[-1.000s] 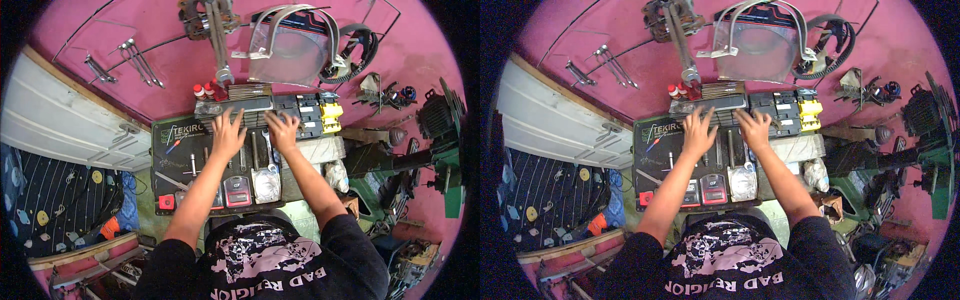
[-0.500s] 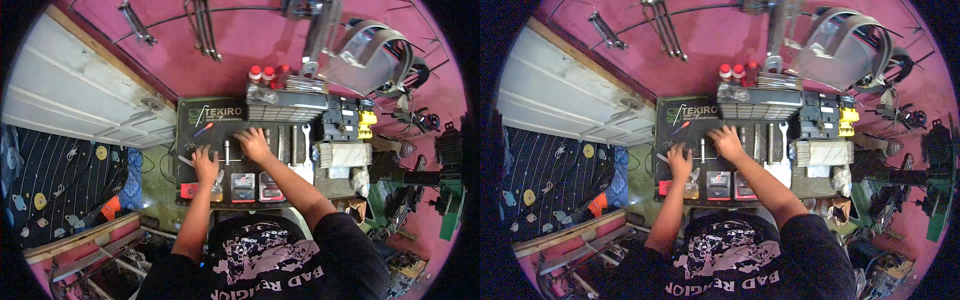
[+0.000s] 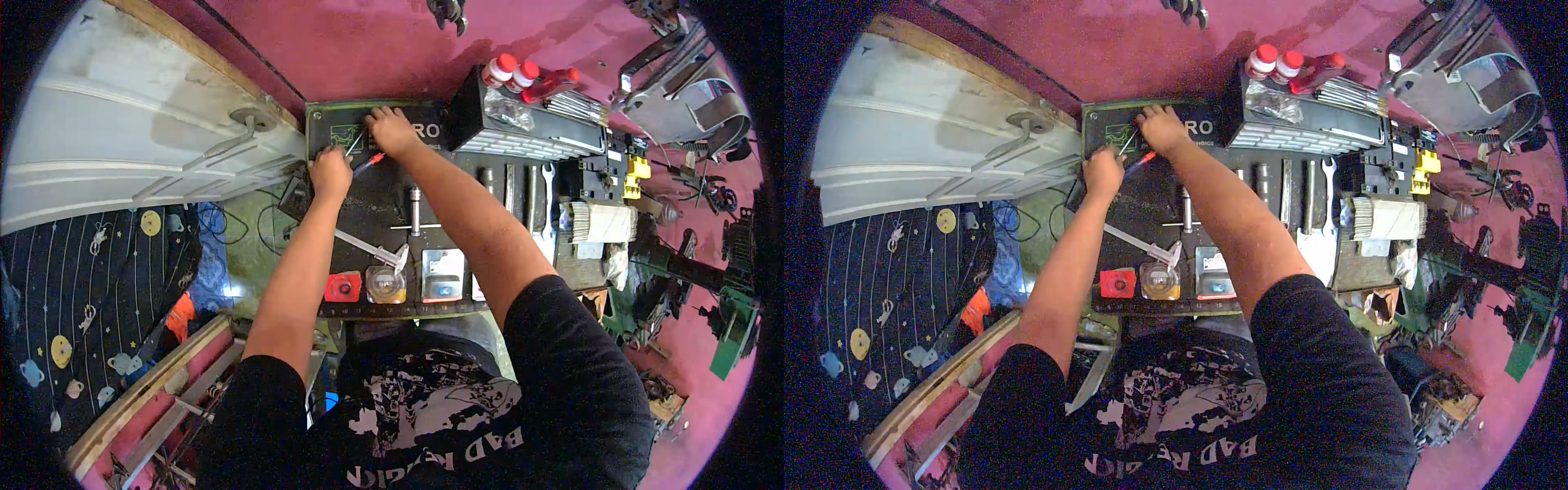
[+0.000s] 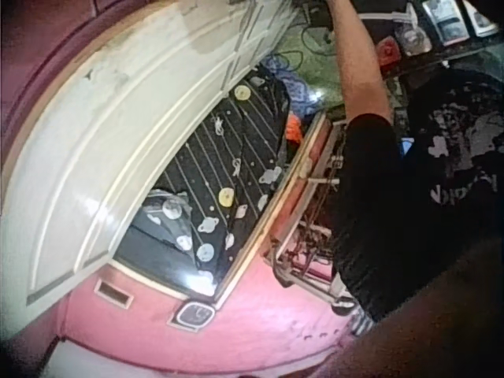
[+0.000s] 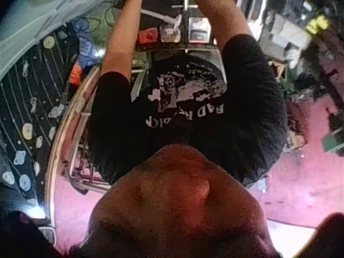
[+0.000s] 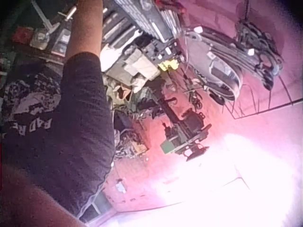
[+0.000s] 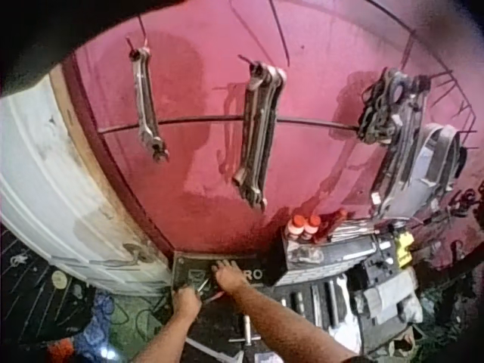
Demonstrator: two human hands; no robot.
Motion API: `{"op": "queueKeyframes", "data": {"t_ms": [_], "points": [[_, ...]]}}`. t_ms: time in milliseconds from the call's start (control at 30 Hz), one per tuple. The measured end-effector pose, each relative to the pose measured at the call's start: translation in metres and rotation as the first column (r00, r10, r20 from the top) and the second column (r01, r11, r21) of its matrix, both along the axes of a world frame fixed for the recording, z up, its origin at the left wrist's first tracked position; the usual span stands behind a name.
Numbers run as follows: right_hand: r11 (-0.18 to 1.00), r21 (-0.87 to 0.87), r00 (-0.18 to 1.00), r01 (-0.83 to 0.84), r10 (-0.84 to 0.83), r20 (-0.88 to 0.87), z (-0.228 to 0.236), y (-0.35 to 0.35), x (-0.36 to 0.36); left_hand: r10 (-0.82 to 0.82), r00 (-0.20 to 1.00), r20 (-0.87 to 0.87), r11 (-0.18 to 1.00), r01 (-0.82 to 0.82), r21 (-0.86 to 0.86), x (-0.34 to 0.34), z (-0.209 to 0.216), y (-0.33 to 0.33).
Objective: The person organizes various tools on a workbench, including a screwdriver, caliper, wrench, and metal cylinders. They pick up and place down items repeatedly, arranging them in a specific order on the surface.
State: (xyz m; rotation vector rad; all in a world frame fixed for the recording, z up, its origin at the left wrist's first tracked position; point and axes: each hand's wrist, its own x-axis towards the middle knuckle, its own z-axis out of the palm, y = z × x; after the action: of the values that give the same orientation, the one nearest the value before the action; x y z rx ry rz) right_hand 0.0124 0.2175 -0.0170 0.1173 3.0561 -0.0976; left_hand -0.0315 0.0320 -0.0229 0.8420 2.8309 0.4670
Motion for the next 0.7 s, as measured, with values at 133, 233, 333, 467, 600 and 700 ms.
{"op": "queueKeyframes", "data": {"t_ms": [133,233,333,467,600,700], "points": [[0.999,-0.036,0.991,0.020,-0.025,-0.134,0.002,-0.001,0.011,-0.055,0.997,-0.047,0.994,0.059,0.096,0.007,0.012,-0.013],[0.998,-0.040,0.948,-0.038,0.023,-0.319,0.018,-0.002,0.032,-0.039,0.988,-0.147,0.972,0.072,0.224,0.021,0.039,-0.025],[0.982,-0.179,0.873,-0.057,-0.038,-0.486,0.055,-0.025,0.080,0.002,0.987,-0.161,0.958,0.044,0.283,0.050,0.076,-0.047],[0.949,-0.315,0.880,0.007,-0.155,-0.450,0.075,-0.063,0.186,-0.059,0.998,-0.001,0.963,0.057,0.264,0.121,0.104,-0.074],[0.881,-0.464,0.934,0.094,-0.240,-0.266,0.063,-0.079,0.315,-0.207,0.953,0.222,0.936,0.127,0.328,0.204,0.092,-0.092],[0.807,-0.575,0.917,0.136,-0.322,-0.236,0.073,-0.072,0.388,-0.275,0.883,0.381,0.934,0.152,0.323,0.257,0.112,-0.072]]}}
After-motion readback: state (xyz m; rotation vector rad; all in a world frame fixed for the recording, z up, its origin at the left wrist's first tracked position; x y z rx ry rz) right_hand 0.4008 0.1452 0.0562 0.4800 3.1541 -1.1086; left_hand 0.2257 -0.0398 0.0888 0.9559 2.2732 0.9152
